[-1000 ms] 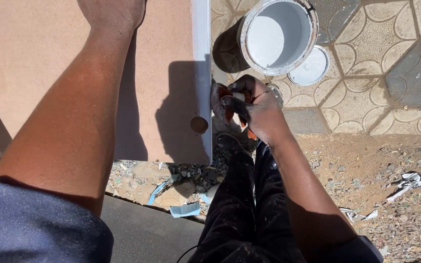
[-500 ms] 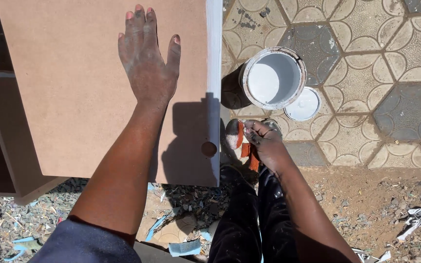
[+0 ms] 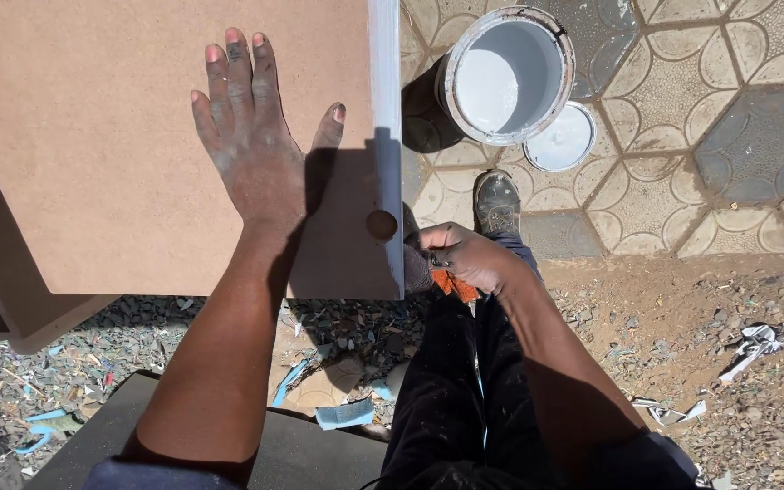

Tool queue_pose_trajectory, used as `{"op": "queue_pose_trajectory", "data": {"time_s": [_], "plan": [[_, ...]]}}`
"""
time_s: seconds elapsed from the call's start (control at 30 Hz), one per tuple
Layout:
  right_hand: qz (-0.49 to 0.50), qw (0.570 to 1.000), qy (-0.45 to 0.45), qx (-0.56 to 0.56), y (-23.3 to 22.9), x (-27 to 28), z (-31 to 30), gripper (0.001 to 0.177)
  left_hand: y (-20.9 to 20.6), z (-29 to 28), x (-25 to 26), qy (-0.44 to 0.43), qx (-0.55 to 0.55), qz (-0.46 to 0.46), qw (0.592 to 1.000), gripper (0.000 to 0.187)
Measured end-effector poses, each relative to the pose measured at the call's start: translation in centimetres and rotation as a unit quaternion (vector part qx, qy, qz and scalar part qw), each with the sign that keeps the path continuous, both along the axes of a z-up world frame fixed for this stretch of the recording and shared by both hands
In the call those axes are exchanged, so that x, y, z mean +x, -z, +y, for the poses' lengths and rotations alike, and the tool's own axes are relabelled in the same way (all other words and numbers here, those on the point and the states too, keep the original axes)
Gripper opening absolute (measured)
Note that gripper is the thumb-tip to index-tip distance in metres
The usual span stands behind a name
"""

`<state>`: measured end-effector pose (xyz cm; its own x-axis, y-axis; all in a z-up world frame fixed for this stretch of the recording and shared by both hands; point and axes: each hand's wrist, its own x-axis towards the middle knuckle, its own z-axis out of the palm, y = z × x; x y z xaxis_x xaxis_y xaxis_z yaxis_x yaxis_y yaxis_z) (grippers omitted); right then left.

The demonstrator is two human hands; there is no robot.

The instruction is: Applying white paint to the surfaces and edges of wooden boards using a sponge applicator.

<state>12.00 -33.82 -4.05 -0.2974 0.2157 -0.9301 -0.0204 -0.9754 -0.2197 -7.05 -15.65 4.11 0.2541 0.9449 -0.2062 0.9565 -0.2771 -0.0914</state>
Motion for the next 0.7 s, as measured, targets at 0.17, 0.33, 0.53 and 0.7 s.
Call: {"op": "queue_pose_trajectory", "data": {"time_s": [0.17,0.33,0.53,0.7], "plan": [[0.002,0.972,-0.223,0.079,-4.8,-1.0,-3.7,0.06,1.3,0.1,-0.6,0.017,0.043,0.0,0.999,0.095],[-0.153,0.982,0.031,0.104,-5.6,2.0,0.0,0.071,1.8,0.0,-1.1,0.021,0.052,-0.025,0.998,0.097],[-0.121,0.901,0.282,0.307,-6.5,-2.4,2.4,0.015,1.5,-0.2,-1.0,0.04,0.074,-0.011,0.996,0.091],[0.024,0.907,0.285,0.31,-6.2,-5.0,-6.1,0.015,1.1,0.0,-1.0,0.03,0.029,-0.05,0.998,0.091]]}}
